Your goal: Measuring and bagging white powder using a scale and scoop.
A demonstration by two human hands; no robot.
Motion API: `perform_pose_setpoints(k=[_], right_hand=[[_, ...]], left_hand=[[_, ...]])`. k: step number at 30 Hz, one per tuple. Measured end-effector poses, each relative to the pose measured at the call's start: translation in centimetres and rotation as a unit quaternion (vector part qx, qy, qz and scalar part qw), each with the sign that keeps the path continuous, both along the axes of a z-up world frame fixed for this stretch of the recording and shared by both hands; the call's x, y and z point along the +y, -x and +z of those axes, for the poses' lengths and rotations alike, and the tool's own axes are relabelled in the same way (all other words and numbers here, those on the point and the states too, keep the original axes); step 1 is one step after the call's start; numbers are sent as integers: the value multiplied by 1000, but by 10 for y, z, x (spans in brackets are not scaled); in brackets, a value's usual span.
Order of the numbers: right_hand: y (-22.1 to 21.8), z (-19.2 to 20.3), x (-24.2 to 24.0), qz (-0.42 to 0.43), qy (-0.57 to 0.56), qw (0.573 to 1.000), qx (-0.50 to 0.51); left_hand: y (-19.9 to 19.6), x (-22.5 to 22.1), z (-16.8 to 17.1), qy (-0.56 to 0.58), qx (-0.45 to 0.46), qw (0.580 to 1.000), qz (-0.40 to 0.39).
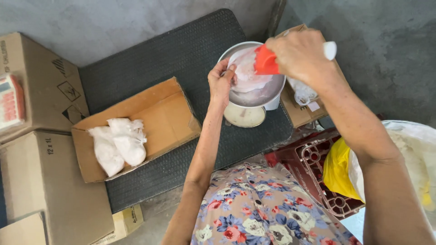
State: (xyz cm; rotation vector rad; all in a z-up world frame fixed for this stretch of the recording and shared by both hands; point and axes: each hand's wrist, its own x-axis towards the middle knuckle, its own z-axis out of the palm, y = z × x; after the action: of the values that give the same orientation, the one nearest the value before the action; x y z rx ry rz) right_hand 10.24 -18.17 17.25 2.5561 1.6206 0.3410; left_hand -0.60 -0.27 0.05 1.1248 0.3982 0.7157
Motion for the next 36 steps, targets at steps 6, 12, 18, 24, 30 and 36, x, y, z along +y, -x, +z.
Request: perform_pose_setpoints(k=[6,12,18,24,30,36], right_hand=[[8,13,-14,72,-95,989,-88],[28,6,-7,10,-37,998,-59],[40,3,-16,-44,-20,999,3],[63,16,-35,-92,-28,995,-25],[70,-25,-76,-172,-180,967,61],[81,-103,-139,-192,-489,827,202]], left_hand=[[1,-1,-5,8,6,1000,-23],[5,2,1,13,-11,1000,-26],[22,9,0,38,-8,998,-56],[34,4,6,53,20,994,-94],[42,-4,-4,-273,57,958,71],[49,-31,27,-305,-40,944,121]])
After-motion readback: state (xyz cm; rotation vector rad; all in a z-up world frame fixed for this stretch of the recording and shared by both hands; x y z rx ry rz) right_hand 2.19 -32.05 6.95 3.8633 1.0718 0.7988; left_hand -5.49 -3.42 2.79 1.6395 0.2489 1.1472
